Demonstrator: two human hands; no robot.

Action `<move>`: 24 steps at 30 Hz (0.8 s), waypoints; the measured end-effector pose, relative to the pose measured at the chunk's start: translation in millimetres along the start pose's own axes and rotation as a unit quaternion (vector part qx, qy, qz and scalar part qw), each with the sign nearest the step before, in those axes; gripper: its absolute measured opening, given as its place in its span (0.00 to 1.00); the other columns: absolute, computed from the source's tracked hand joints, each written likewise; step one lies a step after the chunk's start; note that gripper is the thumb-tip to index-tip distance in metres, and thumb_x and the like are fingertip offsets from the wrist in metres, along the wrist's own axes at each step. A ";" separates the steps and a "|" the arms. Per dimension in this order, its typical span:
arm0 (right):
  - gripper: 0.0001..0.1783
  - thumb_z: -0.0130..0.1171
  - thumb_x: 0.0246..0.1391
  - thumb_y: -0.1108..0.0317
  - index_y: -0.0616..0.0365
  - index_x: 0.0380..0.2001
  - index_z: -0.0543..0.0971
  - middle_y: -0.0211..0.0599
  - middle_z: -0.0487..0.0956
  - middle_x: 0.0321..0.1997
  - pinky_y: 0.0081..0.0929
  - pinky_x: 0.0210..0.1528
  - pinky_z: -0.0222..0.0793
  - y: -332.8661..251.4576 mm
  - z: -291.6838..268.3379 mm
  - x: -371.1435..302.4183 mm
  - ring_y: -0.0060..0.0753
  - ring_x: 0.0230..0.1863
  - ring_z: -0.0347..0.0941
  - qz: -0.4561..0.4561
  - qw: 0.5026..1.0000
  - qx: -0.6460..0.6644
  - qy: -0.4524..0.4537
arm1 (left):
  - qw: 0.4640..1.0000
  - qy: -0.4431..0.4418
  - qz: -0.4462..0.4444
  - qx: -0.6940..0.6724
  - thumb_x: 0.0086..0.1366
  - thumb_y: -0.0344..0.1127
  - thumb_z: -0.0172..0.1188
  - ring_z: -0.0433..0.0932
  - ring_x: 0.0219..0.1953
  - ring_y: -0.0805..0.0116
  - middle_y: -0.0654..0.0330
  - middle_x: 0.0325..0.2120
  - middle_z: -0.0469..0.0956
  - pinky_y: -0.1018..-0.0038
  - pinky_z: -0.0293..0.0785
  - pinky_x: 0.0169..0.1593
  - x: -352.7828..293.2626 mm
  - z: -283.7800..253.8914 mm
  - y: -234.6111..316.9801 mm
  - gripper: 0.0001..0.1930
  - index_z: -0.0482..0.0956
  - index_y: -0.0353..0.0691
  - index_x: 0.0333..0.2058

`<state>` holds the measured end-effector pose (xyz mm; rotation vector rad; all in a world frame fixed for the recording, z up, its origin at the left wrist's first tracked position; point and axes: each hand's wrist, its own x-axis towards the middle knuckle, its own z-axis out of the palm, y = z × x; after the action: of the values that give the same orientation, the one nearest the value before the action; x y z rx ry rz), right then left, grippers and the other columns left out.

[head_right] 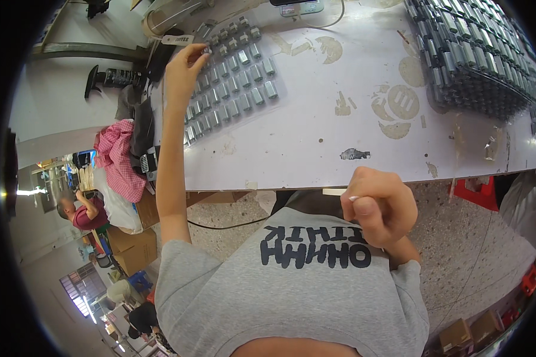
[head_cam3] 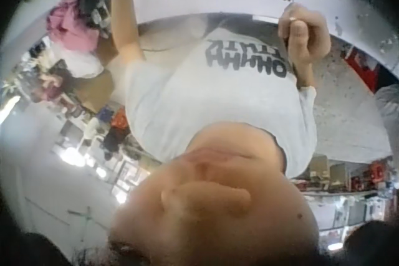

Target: The person repeatedly picks up small cylindrical metal components from a table and wraps them with a strip of white tape. The person handles the components one by one, applying the tape around the circumference of each item before placing it back on the table.

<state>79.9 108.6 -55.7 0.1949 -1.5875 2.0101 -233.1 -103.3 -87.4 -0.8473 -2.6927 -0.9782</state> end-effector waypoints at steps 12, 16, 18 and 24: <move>0.10 0.42 0.58 0.63 0.57 0.27 0.63 0.29 0.64 0.11 0.13 0.09 0.48 -19.5 -10.8 -1.6 0.17 0.08 0.56 0.027 0.919 0.392 -0.033 | 0.993 -0.013 0.086 0.083 0.53 0.32 0.56 0.73 0.34 0.59 0.56 0.32 0.74 0.71 0.68 0.37 -22.0 3.0 4.3 0.09 0.76 0.37 0.34; 0.11 0.43 0.58 0.63 0.60 0.27 0.63 0.27 0.64 0.07 0.15 0.05 0.42 -40.8 -31.7 -7.3 0.15 0.04 0.50 0.080 0.940 0.328 -0.059 | 0.972 0.001 0.149 0.180 0.54 0.35 0.55 0.70 0.40 0.60 0.60 0.37 0.73 0.69 0.64 0.44 -21.2 -1.1 2.4 0.10 0.77 0.40 0.35; 0.09 0.42 0.58 0.67 0.63 0.30 0.63 0.28 0.65 0.08 0.14 0.06 0.43 -53.8 -41.6 -4.9 0.14 0.06 0.53 0.073 0.936 0.341 -0.052 | 0.961 -0.008 0.145 0.237 0.55 0.36 0.55 0.67 0.44 0.60 0.60 0.40 0.72 0.67 0.61 0.47 -31.8 -3.4 9.0 0.10 0.77 0.41 0.35; 0.23 0.40 0.56 0.74 0.74 0.52 0.52 0.42 0.74 0.15 0.14 0.07 0.50 -89.9 -64.0 13.7 0.17 0.06 0.56 -0.082 0.965 0.204 -0.143 | 0.957 0.060 0.162 0.231 0.55 0.37 0.54 0.64 0.46 0.58 0.57 0.44 0.69 0.67 0.60 0.48 -19.5 -5.5 30.5 0.12 0.77 0.45 0.39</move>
<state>128.8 185.1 8.4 0.7793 -1.2437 2.2278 -200.2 -96.5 -72.9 -1.0338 -2.4169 -0.2974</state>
